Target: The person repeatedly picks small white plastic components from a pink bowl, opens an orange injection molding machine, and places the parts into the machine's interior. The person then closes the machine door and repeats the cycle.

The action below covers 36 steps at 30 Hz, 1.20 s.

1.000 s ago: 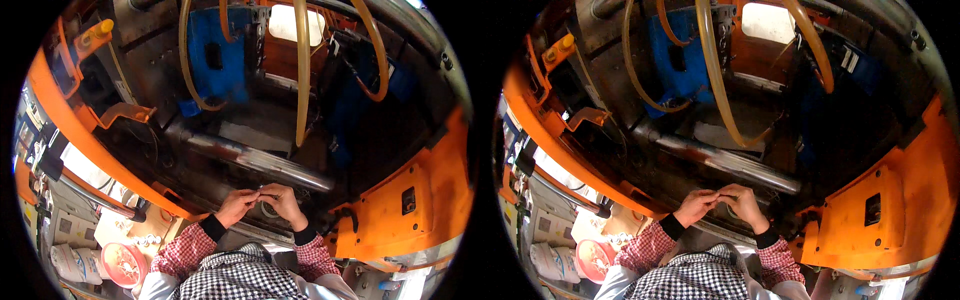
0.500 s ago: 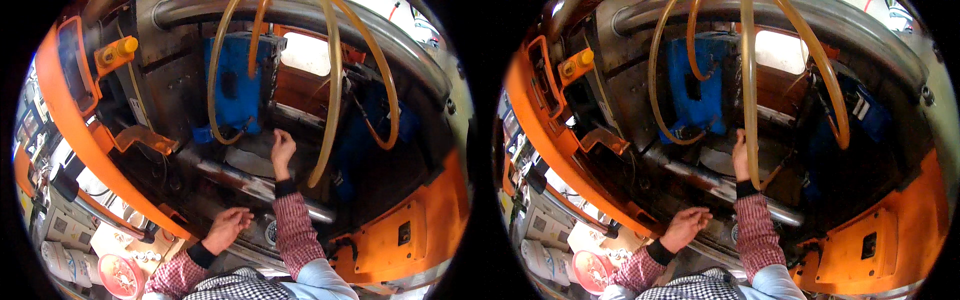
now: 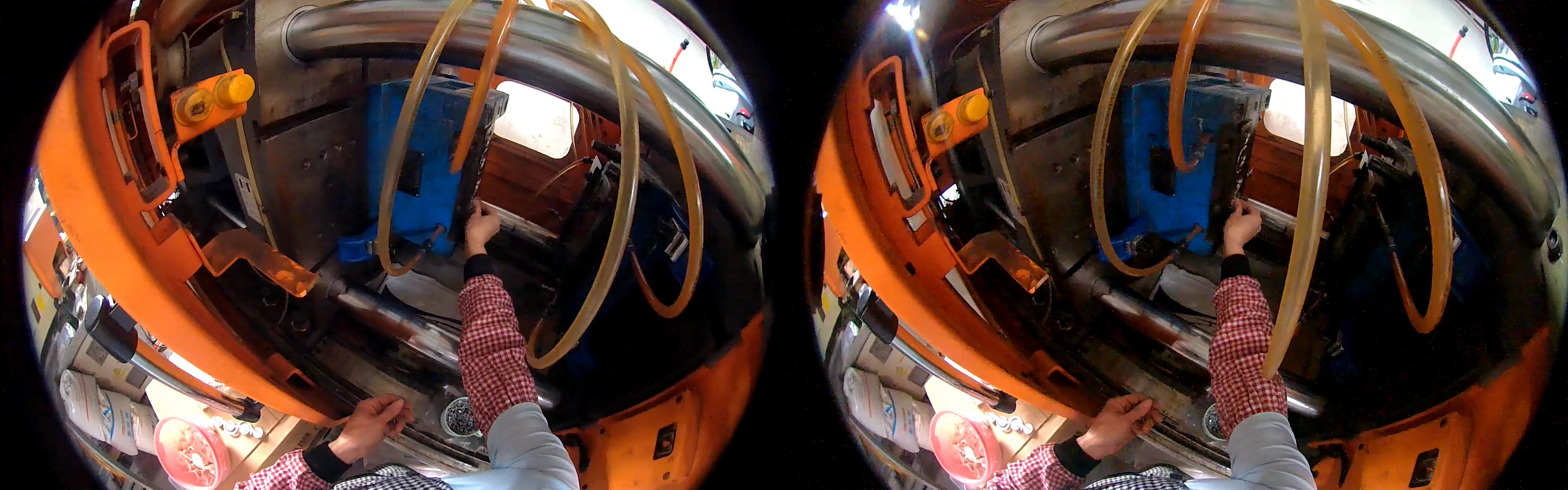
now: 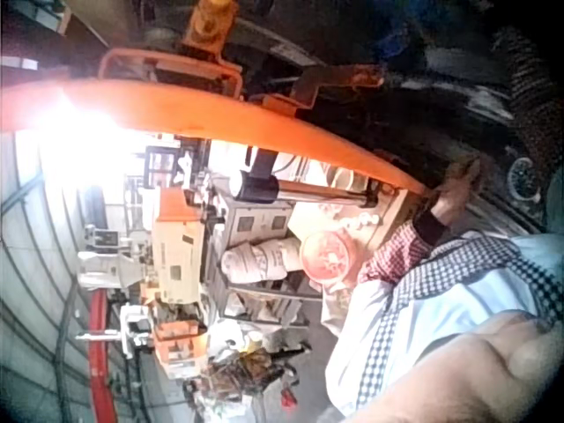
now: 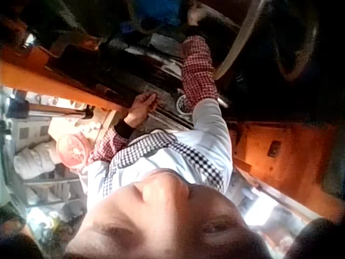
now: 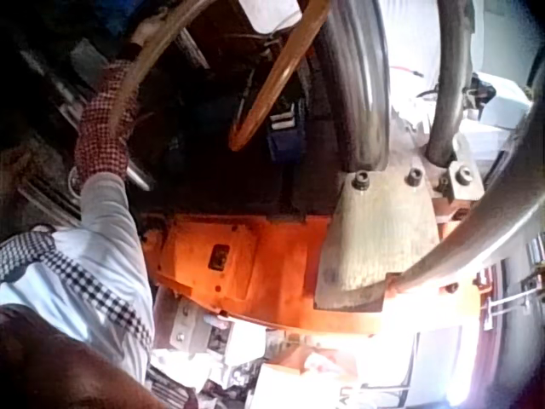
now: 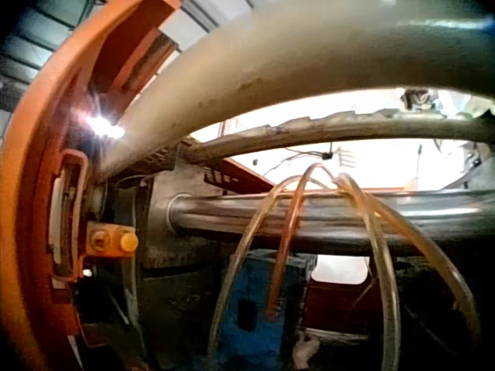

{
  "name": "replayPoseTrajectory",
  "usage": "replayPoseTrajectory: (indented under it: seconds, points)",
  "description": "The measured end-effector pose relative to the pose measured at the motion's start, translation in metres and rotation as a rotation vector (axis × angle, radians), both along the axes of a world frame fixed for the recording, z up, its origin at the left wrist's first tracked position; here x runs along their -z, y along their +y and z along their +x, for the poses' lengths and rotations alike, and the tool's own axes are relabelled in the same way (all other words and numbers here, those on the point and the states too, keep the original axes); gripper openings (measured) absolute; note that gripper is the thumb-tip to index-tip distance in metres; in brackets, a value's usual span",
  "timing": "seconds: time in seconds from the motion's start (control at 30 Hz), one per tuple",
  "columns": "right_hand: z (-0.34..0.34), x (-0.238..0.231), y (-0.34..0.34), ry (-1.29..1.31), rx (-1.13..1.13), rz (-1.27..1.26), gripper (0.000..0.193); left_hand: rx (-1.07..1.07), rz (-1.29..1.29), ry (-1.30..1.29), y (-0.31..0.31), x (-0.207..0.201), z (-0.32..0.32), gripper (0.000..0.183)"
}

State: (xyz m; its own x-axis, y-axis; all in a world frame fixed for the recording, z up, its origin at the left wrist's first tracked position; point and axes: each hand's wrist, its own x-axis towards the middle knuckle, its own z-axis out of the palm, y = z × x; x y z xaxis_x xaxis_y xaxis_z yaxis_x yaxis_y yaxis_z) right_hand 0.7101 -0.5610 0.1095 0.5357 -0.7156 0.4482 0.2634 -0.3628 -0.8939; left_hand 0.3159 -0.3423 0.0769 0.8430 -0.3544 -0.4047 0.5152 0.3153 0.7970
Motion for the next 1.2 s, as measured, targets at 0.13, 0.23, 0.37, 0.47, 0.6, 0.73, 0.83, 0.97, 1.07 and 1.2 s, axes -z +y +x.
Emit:
replayPoseTrajectory:
  seconds: [0.13, 0.23, 0.37, 0.47, 0.6, 0.73, 0.83, 0.97, 1.07, 1.2]
  points:
    - [-0.004, -0.007, 0.004, 0.013, 0.021, -0.022, 0.018, -0.009, 0.008, 0.020, -0.001, 0.000, 0.000, 0.023]
    - [-0.005, -0.004, 0.007, 0.030, 0.022, -0.079, 0.017, -0.039, 0.030, 0.034, 0.000, -0.001, -0.001, 0.023]
    - [0.000, 0.013, 0.006, -0.011, -0.010, -0.287, 0.024, -0.073, 0.119, -0.016, 0.002, -0.003, -0.003, 0.023]
    - [0.002, 0.014, -0.005, -0.011, -0.154, -0.379, 0.032, -0.183, 0.039, 0.066, -0.001, -0.008, -0.003, 0.023]
    - [-0.046, -0.015, -0.008, 0.115, -0.226, -0.378, 0.031, -0.278, -0.054, 0.014, -0.008, -0.016, 0.002, 0.026]
    - [-0.191, -0.039, 0.019, 0.018, -0.867, -0.408, 0.012, -0.197, -0.024, -0.135, -0.007, -0.022, 0.015, 0.031]
    - [-0.293, -0.041, 0.041, 0.198, -1.355, -0.613, 0.019, -0.215, -0.238, -0.120, -0.015, -0.020, 0.028, 0.032]
    - [-0.332, -0.044, 0.053, 0.251, -1.082, -0.542, 0.021, -0.196, -0.246, -0.082, -0.025, -0.021, 0.033, 0.027]
    - [-0.333, -0.044, 0.049, 0.214, -0.985, -0.571, 0.019, -0.168, -0.258, -0.124, -0.027, -0.027, 0.034, 0.028]
    - [-0.332, -0.034, 0.044, 0.204, -1.005, -0.665, 0.014, -0.156, -0.230, -0.099, -0.026, -0.030, 0.038, 0.028]
